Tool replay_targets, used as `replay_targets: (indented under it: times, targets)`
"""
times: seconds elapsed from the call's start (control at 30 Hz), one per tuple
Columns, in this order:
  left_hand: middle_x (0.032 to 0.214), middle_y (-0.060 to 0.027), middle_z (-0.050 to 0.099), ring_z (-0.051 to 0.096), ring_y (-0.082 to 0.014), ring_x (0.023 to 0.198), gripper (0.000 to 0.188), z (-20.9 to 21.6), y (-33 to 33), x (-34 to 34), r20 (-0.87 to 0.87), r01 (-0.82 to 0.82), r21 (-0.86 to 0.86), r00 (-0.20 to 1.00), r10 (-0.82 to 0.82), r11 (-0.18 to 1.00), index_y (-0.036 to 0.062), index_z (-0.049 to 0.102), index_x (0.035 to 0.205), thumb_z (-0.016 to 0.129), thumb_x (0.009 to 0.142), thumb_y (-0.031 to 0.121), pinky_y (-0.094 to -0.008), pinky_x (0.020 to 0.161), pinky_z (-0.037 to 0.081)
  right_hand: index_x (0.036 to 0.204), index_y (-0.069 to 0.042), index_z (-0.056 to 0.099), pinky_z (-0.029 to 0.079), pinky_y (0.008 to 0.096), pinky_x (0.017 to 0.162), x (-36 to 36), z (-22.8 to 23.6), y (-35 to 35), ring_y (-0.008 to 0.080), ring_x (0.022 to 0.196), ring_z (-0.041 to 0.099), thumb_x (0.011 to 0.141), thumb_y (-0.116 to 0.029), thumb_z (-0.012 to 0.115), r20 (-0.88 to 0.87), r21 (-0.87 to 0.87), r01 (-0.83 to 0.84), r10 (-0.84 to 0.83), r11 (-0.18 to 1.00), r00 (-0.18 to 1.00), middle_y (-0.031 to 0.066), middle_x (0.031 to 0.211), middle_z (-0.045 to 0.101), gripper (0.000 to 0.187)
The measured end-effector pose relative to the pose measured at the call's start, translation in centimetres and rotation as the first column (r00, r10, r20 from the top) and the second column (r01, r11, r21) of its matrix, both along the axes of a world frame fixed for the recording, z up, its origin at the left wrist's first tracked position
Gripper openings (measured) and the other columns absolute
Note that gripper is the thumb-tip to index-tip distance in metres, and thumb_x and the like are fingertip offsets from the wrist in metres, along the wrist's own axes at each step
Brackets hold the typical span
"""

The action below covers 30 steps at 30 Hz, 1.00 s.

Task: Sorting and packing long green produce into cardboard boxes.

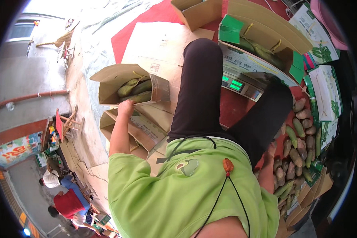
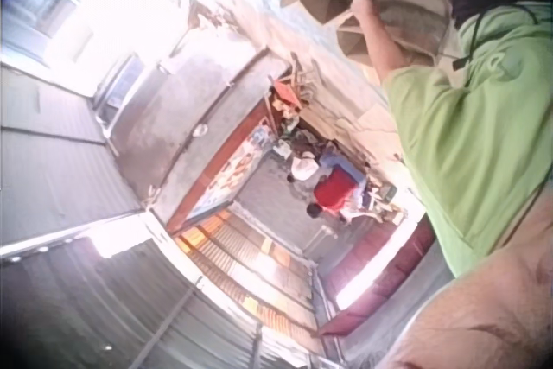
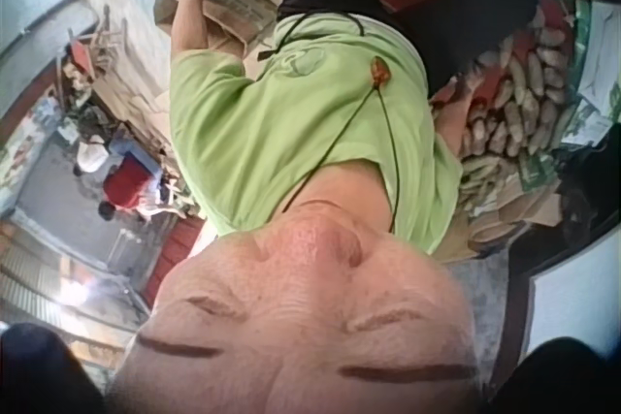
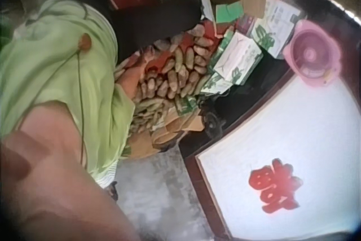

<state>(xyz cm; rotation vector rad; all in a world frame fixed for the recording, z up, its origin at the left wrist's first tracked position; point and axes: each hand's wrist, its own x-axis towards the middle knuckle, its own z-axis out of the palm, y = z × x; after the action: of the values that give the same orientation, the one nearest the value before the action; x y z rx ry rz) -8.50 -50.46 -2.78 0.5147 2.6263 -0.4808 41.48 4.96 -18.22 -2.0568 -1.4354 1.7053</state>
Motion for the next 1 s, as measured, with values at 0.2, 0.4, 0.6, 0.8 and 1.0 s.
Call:
replay_targets:
  times: [0.2,0.4,0.6,0.8,1.0]
  targets:
    - [0.080,-0.0142,0.065,0.064,-0.0315,0.080,0.014,-2.5,-3.0,0.7,-0.019,0.085,-0.012,0.996,-0.085,0.996,0.0102,0.067,0.078,0.061,0.077,0.023,-0.0441,0.070,0.052,0.114,-0.008,0.057,0.047,0.0298,0.060,0.5,1.0,-1.0,0.0164,0.078,0.061,0.087,-0.027,0.058,0.007,-0.135,-0.022,0.023,0.991,1.000,0.0048,0.095,0.063,0.034]
    - [0.085,-0.0119,0.063,0.063,-0.0326,0.079,0.017,-0.8,-3.8,5.0,0.082,0.222,-0.035,0.972,-0.219,0.974,0.0120,0.065,0.082,0.049,0.083,0.016,-0.0439,0.067,0.050,0.111,-0.008,0.059,0.044,0.0286,0.056,-0.5,1.9,1.1,0.0146,0.070,0.057,0.087,-0.026,0.058,-0.050,-0.068,0.100,-0.104,0.993,0.993,0.0033,0.089,0.062,0.030]
    - [0.088,-0.0075,0.064,0.065,-0.0257,0.081,0.018,2.2,-2.5,9.7,0.246,0.349,-0.138,0.919,-0.309,0.927,0.0166,0.066,0.088,0.048,0.087,0.019,-0.0381,0.067,0.050,0.102,-0.010,0.057,0.043,0.0277,0.052,-4.6,7.4,8.2,0.0141,0.066,0.057,0.090,-0.022,0.057,-0.255,0.016,0.124,-0.116,0.992,0.960,0.0003,0.081,0.058,0.017]
    - [0.100,-0.0113,0.064,0.063,-0.0286,0.091,0.028,1.5,-3.3,10.5,0.382,0.197,-0.047,0.909,-0.164,0.979,0.0210,0.067,0.104,0.052,0.082,0.015,-0.0394,0.077,0.051,0.094,-0.009,0.057,0.040,0.0235,0.053,-11.7,13.9,16.5,0.0110,0.062,0.054,0.091,-0.027,0.056,-0.359,0.250,-0.035,0.127,0.968,0.925,-0.0011,0.071,0.055,0.018]
    - [0.070,-0.0044,0.063,0.056,-0.0112,0.062,0.014,12.5,5.6,5.5,0.532,-0.450,0.506,0.834,0.144,0.736,-0.0031,0.066,0.090,0.055,0.086,0.004,-0.0262,0.058,0.045,0.103,-0.003,0.060,0.045,0.0275,0.056,-21.6,18.8,20.1,0.0145,0.078,0.059,0.090,-0.021,0.055,-0.310,0.405,-0.238,0.377,0.883,0.873,0.0027,0.090,0.060,0.022]
